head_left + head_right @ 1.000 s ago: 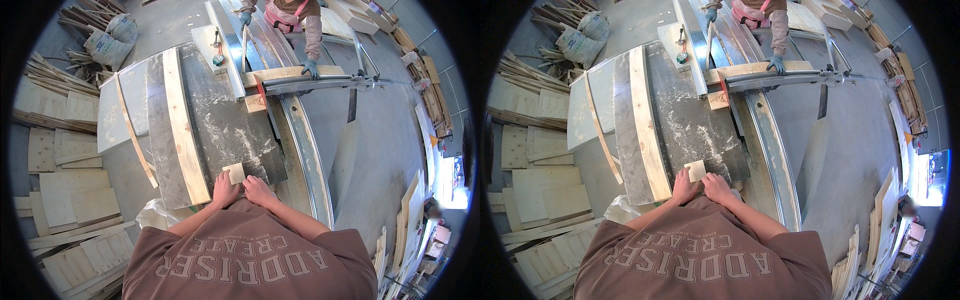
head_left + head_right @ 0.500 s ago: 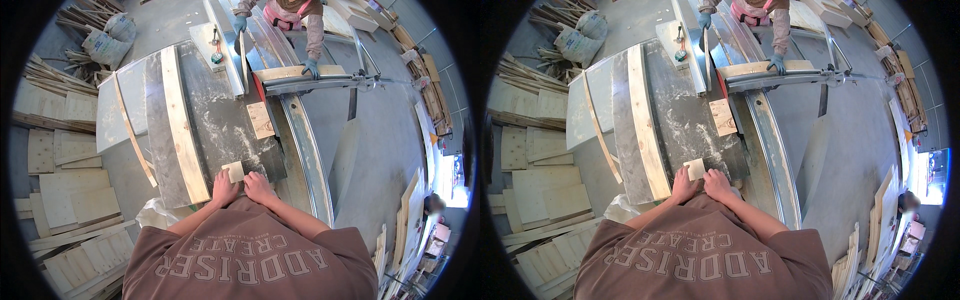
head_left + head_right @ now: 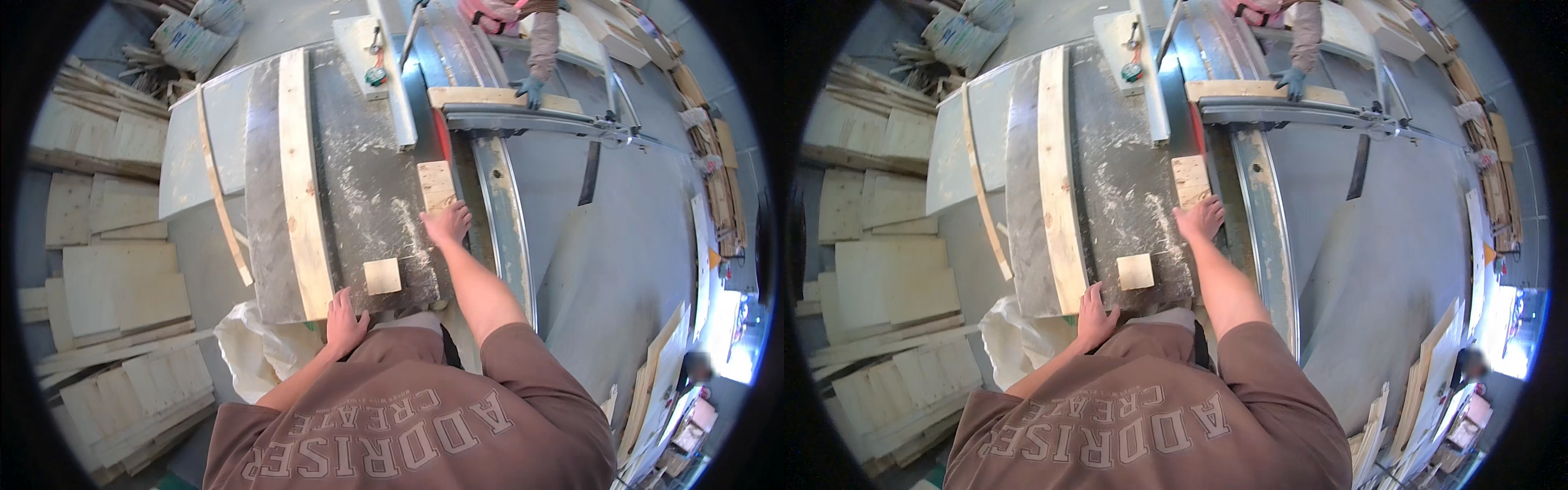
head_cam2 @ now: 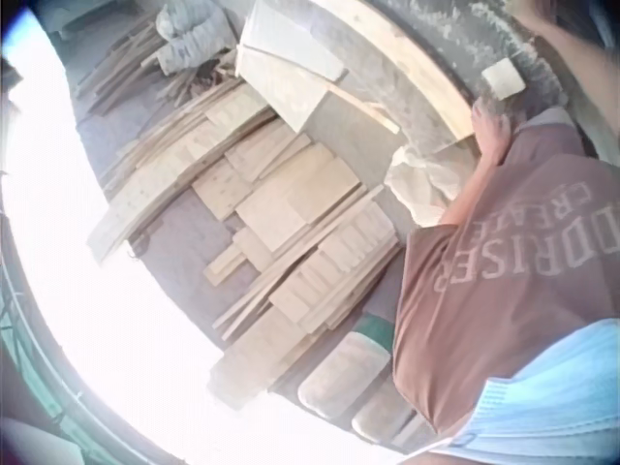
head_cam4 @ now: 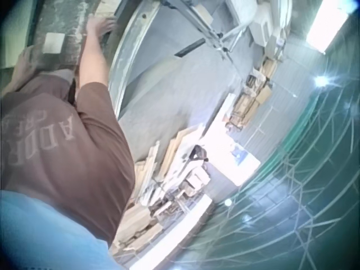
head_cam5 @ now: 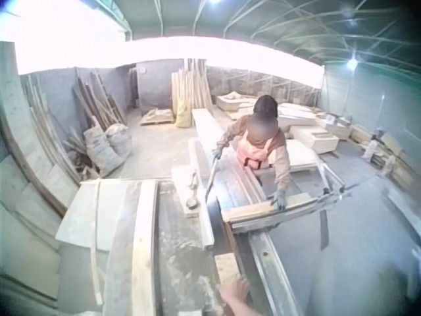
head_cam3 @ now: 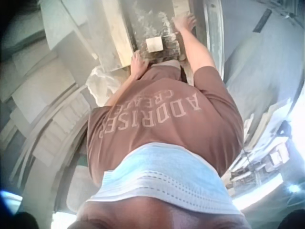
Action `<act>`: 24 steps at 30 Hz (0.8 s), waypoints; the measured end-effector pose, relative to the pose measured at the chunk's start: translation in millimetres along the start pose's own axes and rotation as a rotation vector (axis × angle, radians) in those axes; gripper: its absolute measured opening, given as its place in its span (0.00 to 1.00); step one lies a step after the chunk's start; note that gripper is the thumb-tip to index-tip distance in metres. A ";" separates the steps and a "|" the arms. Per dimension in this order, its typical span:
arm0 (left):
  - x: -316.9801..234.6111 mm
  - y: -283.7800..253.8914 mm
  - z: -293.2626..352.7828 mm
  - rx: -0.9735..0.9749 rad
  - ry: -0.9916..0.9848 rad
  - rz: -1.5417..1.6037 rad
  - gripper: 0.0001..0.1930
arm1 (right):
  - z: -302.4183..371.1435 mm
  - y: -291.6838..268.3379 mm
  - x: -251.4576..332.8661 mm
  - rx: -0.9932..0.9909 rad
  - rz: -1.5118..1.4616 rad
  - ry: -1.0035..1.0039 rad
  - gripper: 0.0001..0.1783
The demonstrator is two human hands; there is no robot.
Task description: The person feeds small wooden blocks through a table saw, guiding them with both hands and collecting the cut pieces into a white sack. The person repeats this process for multiple blocks, maintaining a steady workflow at the saw station.
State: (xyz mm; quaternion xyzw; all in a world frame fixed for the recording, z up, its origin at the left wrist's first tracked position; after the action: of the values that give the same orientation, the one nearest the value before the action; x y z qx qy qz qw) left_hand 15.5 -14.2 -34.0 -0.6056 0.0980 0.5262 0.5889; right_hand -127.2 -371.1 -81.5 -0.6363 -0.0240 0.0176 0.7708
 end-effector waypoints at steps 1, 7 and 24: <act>5.8 -3.1 4.1 -0.015 -0.006 -0.015 0.39 | -7.4 4.0 -3.1 0.001 0.009 0.009 0.65; 12.8 -11.4 15.0 -0.075 -0.086 -0.002 0.38 | 26.5 -10.4 1.4 -0.022 -0.075 -0.003 0.44; 26.2 29.2 -19.4 -0.004 -0.079 0.085 0.44 | 189.2 8.1 86.1 0.186 -0.009 -1.193 0.62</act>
State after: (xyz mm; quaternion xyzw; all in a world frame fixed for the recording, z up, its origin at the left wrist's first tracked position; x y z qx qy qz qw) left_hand 15.3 -25.3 -76.2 -0.5809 0.0994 0.5744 0.5681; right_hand -52.4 -179.2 -52.5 -0.4465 -0.4533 0.3702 0.6769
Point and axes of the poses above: each hand's wrist, its own z-axis away from the middle knuckle, its own y-axis out of the palm, x = y × z, the point moved 10 cm from there along -z, towards the middle knuckle, and after that the axes turned 11 degrees about z, right-handed, at the moved point
